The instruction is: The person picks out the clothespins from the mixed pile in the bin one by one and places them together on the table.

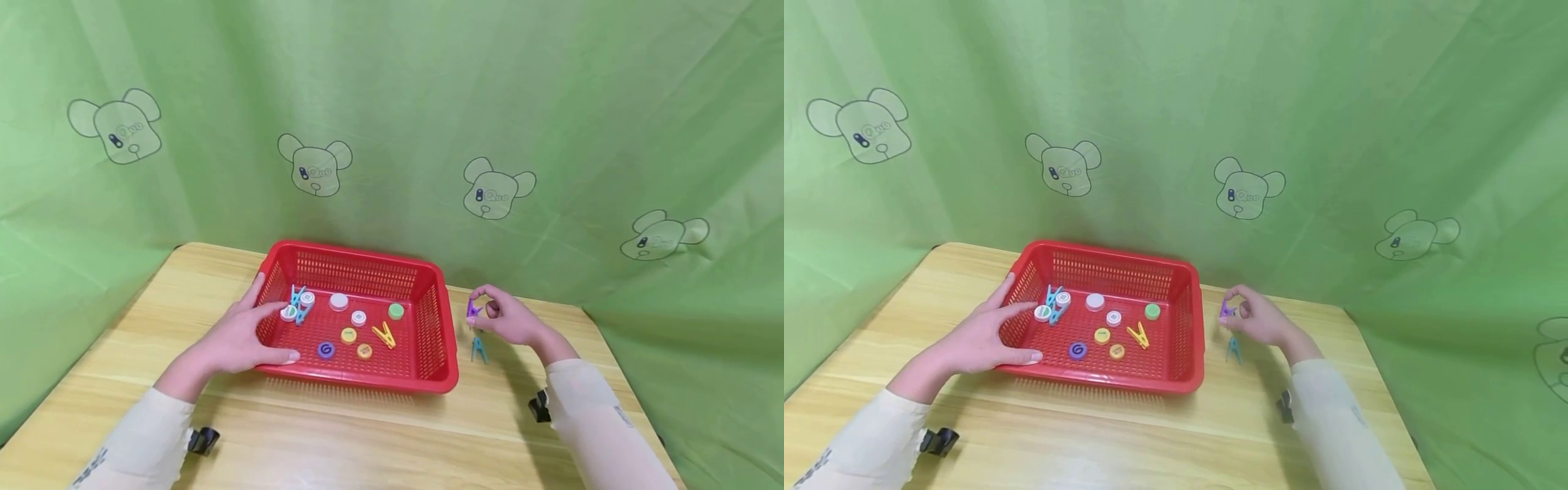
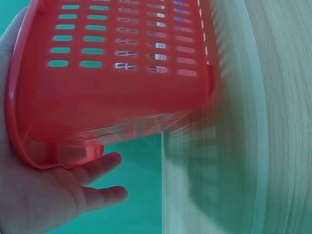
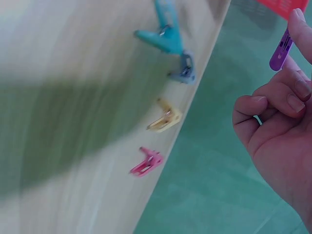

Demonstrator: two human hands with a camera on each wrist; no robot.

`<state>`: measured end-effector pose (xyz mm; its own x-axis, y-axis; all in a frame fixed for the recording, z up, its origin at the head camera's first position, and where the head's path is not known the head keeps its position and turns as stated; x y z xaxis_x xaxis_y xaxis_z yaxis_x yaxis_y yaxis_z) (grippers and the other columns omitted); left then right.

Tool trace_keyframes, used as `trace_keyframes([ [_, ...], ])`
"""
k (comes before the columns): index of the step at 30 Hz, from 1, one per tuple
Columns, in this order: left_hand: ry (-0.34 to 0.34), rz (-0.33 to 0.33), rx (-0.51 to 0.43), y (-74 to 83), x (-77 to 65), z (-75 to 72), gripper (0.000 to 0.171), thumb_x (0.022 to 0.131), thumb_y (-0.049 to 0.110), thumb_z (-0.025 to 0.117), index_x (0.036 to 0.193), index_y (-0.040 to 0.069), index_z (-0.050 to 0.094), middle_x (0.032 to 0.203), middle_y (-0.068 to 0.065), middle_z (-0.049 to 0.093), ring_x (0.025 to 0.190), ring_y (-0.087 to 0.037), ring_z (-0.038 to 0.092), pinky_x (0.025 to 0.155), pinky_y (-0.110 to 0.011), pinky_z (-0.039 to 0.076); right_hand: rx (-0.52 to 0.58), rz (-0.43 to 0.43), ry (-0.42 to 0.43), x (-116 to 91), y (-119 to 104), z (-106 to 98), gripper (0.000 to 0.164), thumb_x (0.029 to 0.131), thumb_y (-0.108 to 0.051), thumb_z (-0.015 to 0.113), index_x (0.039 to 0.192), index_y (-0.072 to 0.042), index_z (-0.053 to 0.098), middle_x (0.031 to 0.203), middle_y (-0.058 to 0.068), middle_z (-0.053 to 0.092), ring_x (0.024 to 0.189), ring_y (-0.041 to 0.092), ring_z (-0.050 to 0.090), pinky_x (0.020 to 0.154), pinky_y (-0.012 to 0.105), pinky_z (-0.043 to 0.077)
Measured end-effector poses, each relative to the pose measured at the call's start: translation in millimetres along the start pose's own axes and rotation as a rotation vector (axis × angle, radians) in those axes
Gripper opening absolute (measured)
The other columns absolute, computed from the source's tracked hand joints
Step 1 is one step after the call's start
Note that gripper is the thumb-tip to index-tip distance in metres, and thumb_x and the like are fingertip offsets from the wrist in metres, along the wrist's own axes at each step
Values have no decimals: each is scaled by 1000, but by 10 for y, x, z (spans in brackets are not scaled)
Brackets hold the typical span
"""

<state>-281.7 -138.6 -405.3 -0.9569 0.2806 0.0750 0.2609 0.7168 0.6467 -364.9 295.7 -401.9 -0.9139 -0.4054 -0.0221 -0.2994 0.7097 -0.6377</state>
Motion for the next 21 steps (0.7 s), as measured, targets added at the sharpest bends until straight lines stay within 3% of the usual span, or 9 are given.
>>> trace_keyframes([
  [9,-3,-1,1,8,-9,9,101,68,59,85,146,4,50,166,-16,-4,144,-47,14,92,-61,49,16,55,8,-222,288,-32,40,90,-22,77,120,-8,54,64,0,37,56,14,37,53,30,39],
  [21,-2,-1,12,8,-11,-1,102,68,61,84,146,4,50,165,-17,-4,144,-48,14,94,-64,46,-63,82,46,-515,639,-25,39,89,-29,78,114,-6,58,66,1,40,58,16,39,55,32,37],
])
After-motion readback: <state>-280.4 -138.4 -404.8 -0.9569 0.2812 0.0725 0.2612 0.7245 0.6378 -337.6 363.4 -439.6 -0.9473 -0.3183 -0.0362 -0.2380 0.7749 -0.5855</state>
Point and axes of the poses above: each hand's wrist, its own x-axis towards the middle knuckle, its own z-axis out of the palm, y = z × x, the point moved 10 cm from there along x, towards the middle knuckle
